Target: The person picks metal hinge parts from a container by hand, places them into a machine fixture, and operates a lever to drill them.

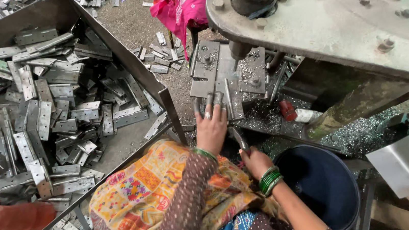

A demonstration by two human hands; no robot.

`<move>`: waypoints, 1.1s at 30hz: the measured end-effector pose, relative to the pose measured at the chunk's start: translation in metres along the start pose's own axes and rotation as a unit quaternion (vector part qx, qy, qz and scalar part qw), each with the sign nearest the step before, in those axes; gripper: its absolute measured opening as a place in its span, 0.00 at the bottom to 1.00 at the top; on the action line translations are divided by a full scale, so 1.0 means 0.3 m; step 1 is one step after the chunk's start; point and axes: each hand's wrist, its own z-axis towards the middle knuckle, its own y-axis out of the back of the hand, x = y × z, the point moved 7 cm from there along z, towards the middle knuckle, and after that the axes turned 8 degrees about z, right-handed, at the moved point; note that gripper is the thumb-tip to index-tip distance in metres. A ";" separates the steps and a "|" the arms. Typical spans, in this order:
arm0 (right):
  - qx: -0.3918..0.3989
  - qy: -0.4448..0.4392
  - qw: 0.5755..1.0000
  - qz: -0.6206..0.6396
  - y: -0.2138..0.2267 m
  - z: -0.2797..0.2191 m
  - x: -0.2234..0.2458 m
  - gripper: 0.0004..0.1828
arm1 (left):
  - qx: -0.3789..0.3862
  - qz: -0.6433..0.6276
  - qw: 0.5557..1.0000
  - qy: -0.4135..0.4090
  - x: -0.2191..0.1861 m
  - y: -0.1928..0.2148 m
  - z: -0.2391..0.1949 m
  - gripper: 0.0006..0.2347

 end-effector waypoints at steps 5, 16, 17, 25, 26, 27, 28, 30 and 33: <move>-0.027 0.036 0.998 0.033 0.035 -0.023 0.037 0.30 | -0.098 -0.134 0.983 -0.082 0.018 0.072 0.105 0.07; -0.007 0.009 0.999 0.039 0.061 -0.056 0.071 0.29 | 0.042 0.067 0.996 -0.043 -0.087 -0.123 0.338 0.09; -0.005 0.000 0.999 0.043 0.061 -0.055 0.065 0.29 | 0.136 0.039 0.988 -0.060 -0.108 -0.198 0.318 0.10; -0.004 -0.003 1.000 0.018 0.038 -0.026 0.038 0.31 | 0.098 0.063 0.993 0.014 0.115 -0.187 0.274 0.23; -0.002 -0.007 1.000 0.020 0.034 -0.019 0.029 0.31 | 0.121 0.030 0.992 0.018 0.123 -0.170 0.262 0.26; -0.003 -0.005 1.000 0.021 0.032 -0.012 0.024 0.31 | 0.119 0.031 0.992 0.018 0.108 -0.139 0.236 0.26; -0.009 0.007 1.000 0.018 0.031 -0.005 0.020 0.31 | 0.122 0.030 0.992 -0.001 0.065 -0.109 0.196 0.25; -0.011 0.017 1.000 0.016 0.015 0.016 0.014 0.31 | 0.128 0.029 0.991 -0.022 0.013 -0.084 0.179 0.24; -0.024 0.027 0.999 0.015 0.004 0.023 -0.001 0.30 | 0.231 -0.043 0.972 -0.031 -0.047 -0.147 0.145 0.21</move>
